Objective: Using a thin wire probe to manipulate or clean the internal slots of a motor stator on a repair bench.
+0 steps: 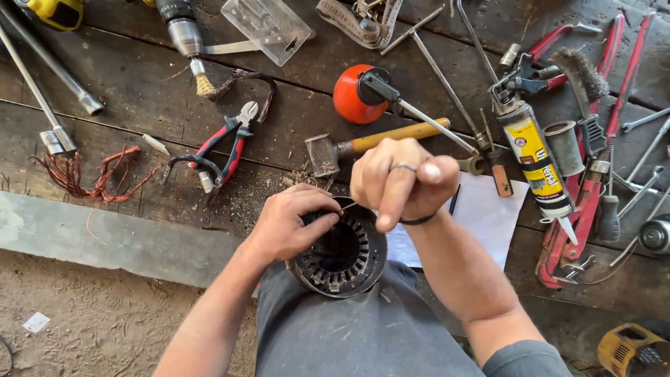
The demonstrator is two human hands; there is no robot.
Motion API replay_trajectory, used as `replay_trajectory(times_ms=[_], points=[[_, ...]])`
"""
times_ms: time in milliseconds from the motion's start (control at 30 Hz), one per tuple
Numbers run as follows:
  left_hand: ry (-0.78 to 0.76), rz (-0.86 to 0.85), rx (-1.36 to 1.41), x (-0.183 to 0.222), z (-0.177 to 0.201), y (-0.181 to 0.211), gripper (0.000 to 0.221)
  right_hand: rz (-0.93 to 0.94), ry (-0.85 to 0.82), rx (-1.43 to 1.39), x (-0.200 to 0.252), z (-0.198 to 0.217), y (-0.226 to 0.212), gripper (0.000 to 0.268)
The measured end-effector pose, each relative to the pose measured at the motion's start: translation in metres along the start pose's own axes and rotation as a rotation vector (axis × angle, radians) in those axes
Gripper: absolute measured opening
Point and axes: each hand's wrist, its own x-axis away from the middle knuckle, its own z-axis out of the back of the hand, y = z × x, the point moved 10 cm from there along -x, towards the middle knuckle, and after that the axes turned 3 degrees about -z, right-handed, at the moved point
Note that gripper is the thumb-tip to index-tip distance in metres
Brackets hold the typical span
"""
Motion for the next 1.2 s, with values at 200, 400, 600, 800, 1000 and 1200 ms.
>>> replay_trajectory(times_ms=[200, 400, 600, 800, 1000, 1200], points=[[0.023, -0.019, 0.006, 0.0, -0.001, -0.003, 0.007, -0.002, -0.006, -0.064, 0.002, 0.003, 0.004, 0.053], [0.013, -0.045, 0.01, 0.001, 0.0, -0.002, 0.008, -0.035, 0.025, 0.03, -0.001, -0.003, 0.018, 0.053], [0.022, -0.054, 0.023, 0.002, 0.002, 0.001, 0.009, -0.012, 0.055, 0.014, -0.002, 0.003, 0.017, 0.055], [0.022, -0.033, 0.026, 0.001, 0.004, 0.0, 0.011, 0.007, 0.082, 0.088, 0.0, 0.0, 0.005, 0.056], [0.003, -0.024, -0.01, 0.005, -0.005, -0.014, 0.013, -0.012, 0.107, 0.056, 0.009, 0.009, 0.035, 0.056], [0.025, -0.013, 0.034, 0.003, 0.0, -0.002, 0.015, 0.041, 0.157, 0.121, 0.004, 0.01, 0.009, 0.056]])
